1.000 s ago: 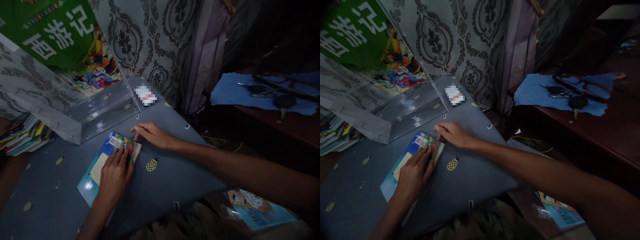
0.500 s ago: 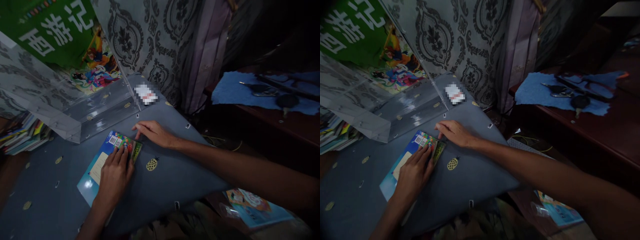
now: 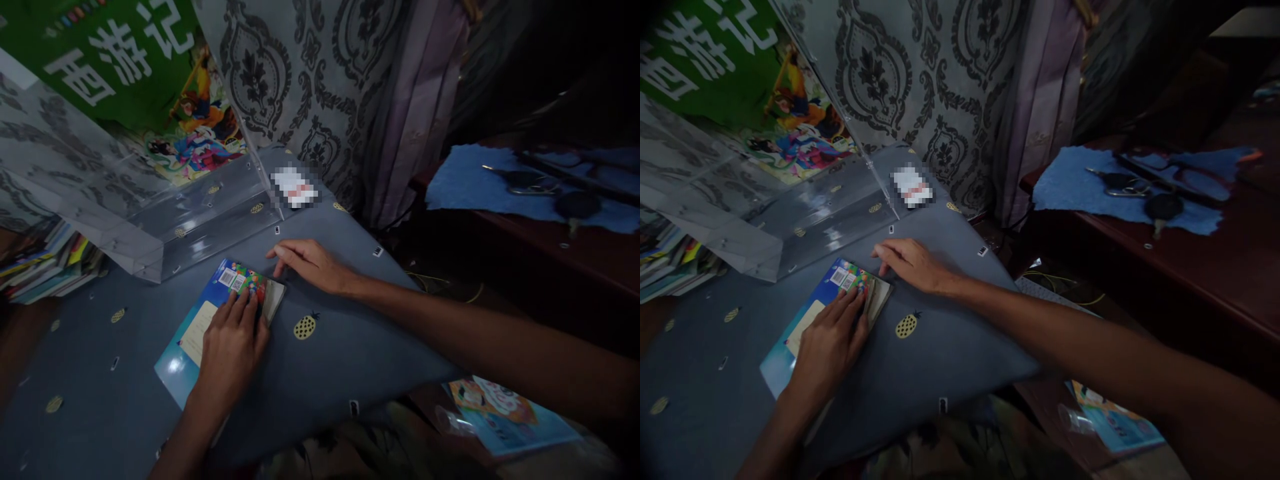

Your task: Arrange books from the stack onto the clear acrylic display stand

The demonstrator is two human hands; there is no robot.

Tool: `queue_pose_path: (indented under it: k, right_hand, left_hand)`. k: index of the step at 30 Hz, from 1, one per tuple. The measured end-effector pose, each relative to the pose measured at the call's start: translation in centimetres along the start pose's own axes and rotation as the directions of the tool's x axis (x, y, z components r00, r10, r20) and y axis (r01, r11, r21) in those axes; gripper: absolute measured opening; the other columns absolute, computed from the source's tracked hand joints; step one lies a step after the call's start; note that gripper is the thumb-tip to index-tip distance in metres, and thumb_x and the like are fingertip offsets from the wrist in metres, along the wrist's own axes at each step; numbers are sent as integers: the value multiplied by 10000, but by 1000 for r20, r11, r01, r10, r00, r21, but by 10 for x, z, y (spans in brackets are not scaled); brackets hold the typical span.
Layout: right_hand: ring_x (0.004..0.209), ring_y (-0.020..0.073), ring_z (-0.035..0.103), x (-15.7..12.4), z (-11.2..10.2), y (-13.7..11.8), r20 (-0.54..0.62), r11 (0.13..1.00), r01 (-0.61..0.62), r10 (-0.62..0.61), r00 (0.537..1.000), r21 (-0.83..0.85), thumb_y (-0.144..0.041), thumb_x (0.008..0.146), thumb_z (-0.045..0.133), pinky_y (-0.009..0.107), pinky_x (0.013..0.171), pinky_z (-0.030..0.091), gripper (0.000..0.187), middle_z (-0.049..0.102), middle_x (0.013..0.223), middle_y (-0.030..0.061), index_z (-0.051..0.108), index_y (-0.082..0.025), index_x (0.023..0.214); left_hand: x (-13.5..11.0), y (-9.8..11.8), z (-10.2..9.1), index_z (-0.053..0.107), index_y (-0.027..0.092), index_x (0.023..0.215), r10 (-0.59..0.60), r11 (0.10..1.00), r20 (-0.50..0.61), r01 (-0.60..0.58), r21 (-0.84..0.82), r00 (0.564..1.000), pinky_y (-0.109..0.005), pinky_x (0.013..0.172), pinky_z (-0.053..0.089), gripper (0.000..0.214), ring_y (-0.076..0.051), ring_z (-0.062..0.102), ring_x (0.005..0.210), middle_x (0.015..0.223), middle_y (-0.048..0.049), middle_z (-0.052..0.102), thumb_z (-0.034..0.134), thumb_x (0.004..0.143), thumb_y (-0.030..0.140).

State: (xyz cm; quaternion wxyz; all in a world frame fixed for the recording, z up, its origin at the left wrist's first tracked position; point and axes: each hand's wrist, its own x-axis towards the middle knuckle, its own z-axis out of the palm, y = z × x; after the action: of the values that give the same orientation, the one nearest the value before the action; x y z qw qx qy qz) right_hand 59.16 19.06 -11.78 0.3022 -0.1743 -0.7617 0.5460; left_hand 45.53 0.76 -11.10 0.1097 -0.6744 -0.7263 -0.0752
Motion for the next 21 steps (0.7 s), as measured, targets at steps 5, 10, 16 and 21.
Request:
queue_pose_path:
  k: [5,10,16,21]
  right_hand:
    - [768,167,668,-3,-1,-2,58,995,24,-18,998,-101,-371,1032,380,296,789,475,419,722,738,40,685,-173,823]
    - [693,153,647,-5,0,-2,140,961,35,5,990,-276,-370,1039,388,282,755,453,475,706,694,27,621,-197,663]
    - [802,181,695,-5,0,-2,66,983,34,-23,998,-182,-382,1036,393,302,804,491,474,734,735,39,662,-187,697]
    - [826,182,695,-7,-1,-5,-47,994,93,-96,994,-65,-418,1032,388,309,818,501,447,740,734,39,695,-184,807]
  left_hand:
    - [0,0,1,660,140,1236,20,999,-37,-19,35,999,-507,1009,559,372,-322,625,1247,1320,-137,680,436,978,287]
    - [-1,1,2,671,113,1208,35,999,-70,-32,43,997,-495,992,567,359,-331,631,1233,1294,-160,690,453,972,273]
    - [-2,2,4,668,125,1212,30,999,-94,-27,37,995,-498,980,566,347,-340,631,1228,1287,-164,692,471,966,271]
    - [-2,3,3,663,115,1211,37,998,-86,-33,51,996,-503,973,570,344,-343,635,1218,1290,-161,691,482,961,267]
